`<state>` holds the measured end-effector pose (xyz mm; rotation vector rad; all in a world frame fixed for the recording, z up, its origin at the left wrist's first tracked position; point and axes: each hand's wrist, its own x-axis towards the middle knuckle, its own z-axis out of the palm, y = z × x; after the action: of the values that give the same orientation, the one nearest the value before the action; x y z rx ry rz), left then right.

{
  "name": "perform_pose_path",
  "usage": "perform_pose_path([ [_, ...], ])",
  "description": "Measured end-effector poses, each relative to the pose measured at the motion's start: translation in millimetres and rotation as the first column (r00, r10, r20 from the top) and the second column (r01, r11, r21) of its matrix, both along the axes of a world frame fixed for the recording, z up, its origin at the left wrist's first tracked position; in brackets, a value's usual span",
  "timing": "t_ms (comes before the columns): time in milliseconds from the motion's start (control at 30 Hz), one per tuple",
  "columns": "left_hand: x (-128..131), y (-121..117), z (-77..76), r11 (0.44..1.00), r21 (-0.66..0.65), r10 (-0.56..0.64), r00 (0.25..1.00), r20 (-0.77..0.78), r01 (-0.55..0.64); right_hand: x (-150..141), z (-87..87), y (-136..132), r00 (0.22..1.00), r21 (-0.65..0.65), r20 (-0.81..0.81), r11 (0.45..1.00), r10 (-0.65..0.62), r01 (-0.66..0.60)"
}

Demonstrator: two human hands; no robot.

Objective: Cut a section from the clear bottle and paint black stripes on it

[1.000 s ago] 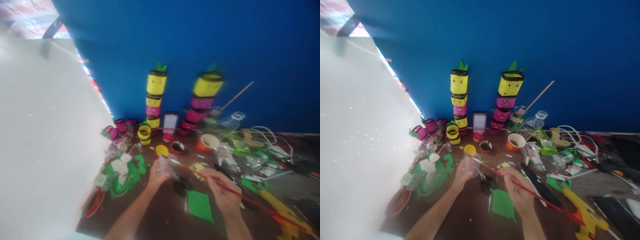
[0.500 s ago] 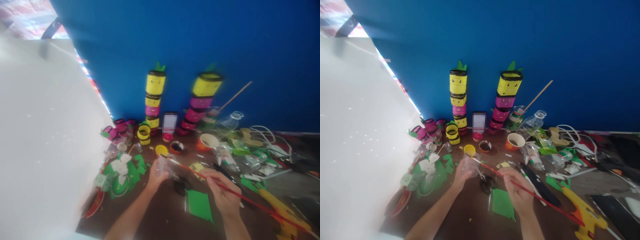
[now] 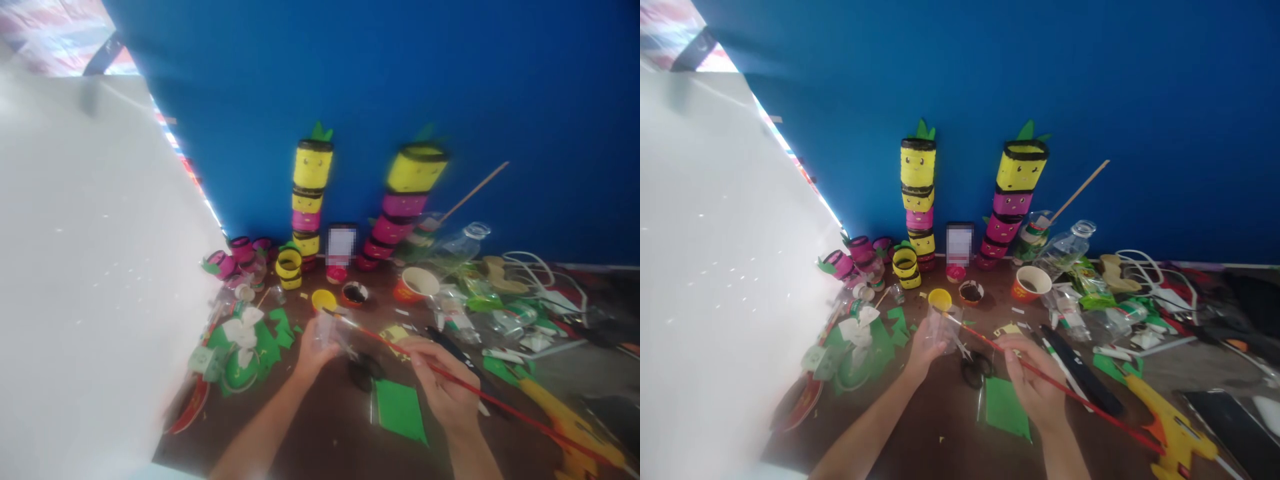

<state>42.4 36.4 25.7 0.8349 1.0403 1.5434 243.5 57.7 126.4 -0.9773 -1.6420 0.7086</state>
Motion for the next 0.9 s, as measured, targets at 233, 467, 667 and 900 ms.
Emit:
perform_pose_path([
  [233,0.7,-1.3,5.7,1.0,0.005,-0.021,0.998,0.062,0.021,1.6,1.1,0.4,0.999,-0.033,-0.027,0.999,-0.021,0.02],
  [467,-0.2,-1.4,5.8,0.998,0.018,-0.055,0.994,0.098,0.053,5.3,-1.5,1.3,0.998,-0.055,-0.042,0.997,-0.049,0.047],
  [667,-1.0,-1.9,11.8,0.988,0.048,-0.154,0.967,0.203,0.147,6.2,-1.7,2.5,0.995,-0.098,-0.079,0.994,-0.059,0.051],
  [900,-3.1,-3.1,14.1,0.982,0.067,-0.19,0.955,0.228,0.179,9.4,-3.6,3.9,0.992,-0.125,-0.094,0.99,-0.079,0.067],
])
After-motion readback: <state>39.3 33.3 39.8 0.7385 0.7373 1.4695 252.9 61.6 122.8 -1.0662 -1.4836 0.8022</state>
